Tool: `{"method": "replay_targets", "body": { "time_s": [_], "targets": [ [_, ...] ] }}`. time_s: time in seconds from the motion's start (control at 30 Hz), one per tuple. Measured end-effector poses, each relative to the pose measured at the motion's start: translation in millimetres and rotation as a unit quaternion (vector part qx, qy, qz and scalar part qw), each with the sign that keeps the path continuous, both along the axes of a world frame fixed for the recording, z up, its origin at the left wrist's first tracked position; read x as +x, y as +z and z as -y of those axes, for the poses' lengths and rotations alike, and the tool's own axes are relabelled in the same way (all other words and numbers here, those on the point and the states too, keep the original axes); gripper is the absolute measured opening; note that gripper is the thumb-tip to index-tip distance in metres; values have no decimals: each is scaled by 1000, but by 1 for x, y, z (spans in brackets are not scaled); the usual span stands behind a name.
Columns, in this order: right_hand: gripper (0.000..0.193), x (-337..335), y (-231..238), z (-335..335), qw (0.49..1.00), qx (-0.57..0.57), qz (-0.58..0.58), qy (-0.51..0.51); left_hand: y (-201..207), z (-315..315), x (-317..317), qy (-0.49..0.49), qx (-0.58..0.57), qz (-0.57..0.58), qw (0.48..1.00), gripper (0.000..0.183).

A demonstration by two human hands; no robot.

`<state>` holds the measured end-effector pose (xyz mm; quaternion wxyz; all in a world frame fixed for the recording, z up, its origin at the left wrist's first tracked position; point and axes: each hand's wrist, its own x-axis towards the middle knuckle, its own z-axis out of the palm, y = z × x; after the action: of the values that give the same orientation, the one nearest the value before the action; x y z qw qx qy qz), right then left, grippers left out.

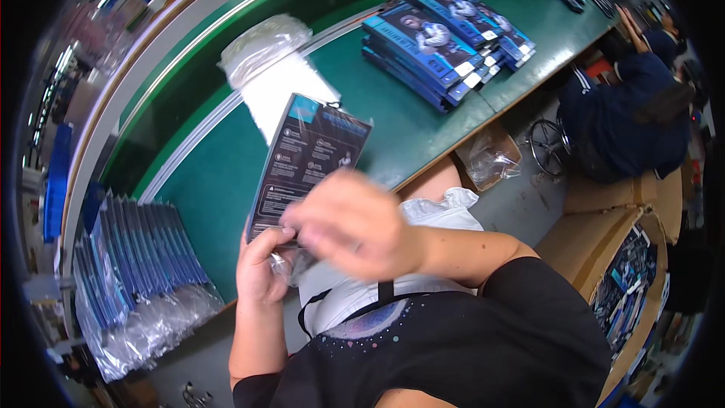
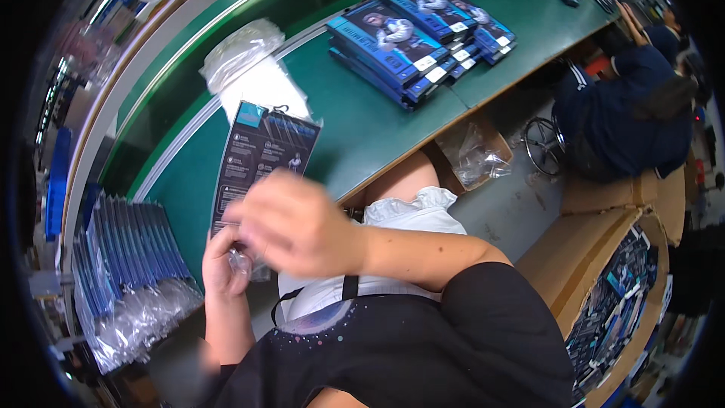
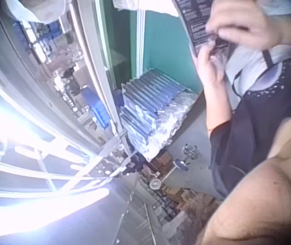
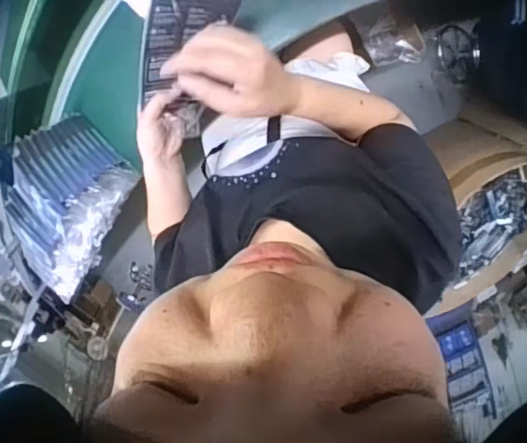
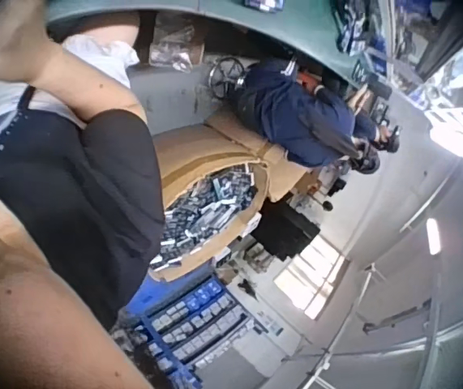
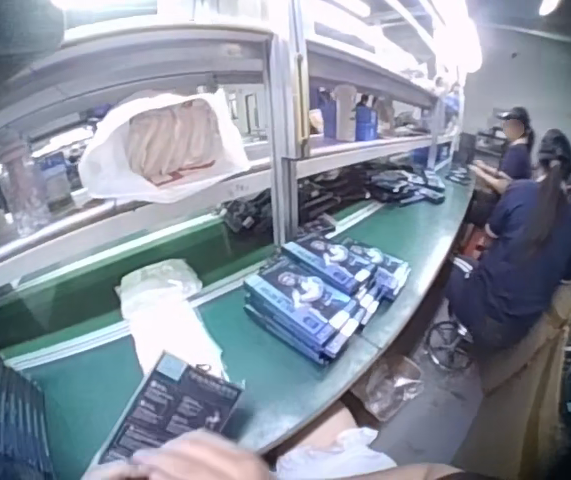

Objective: The recorder is picking up boxed items from a table and placing them into clear plastic bags.

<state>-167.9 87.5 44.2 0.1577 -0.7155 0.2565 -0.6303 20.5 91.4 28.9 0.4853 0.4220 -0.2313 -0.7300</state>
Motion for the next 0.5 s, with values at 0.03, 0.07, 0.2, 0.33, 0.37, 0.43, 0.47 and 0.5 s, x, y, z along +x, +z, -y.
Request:
{"method": "replay_targets", "body": {
  "time_s": [0.03,0.07,0.2,0.33,0.37,0.43,0.47,0.5],
  "targets": [
    [21,-11,3,5,996,-1,-5,-85,13,1,-5,29,-30,51,998,30],
    [23,-19,2,10,989,15,2,-144,17,-2,0,37,-48,60,996,39],
    [23,-25,-4,29,991,117,-36,-57,31,-17,28,28,-74,134,988,48],
    [9,-29,-27,34,938,329,50,100,41,-23,46,16,-54,161,985,42],
    [6,-27,-32,36,901,400,113,124,42,-26,51,18,-53,150,987,40],
    [5,-29,-35,43,865,425,177,199,47,-31,60,64,-56,143,986,42],
    [8,-27,-34,44,877,401,167,206,51,-34,63,63,-70,155,984,43],
    [15,-22,-29,42,889,384,154,199,53,-36,66,59,-83,167,981,45]
  ]
}}
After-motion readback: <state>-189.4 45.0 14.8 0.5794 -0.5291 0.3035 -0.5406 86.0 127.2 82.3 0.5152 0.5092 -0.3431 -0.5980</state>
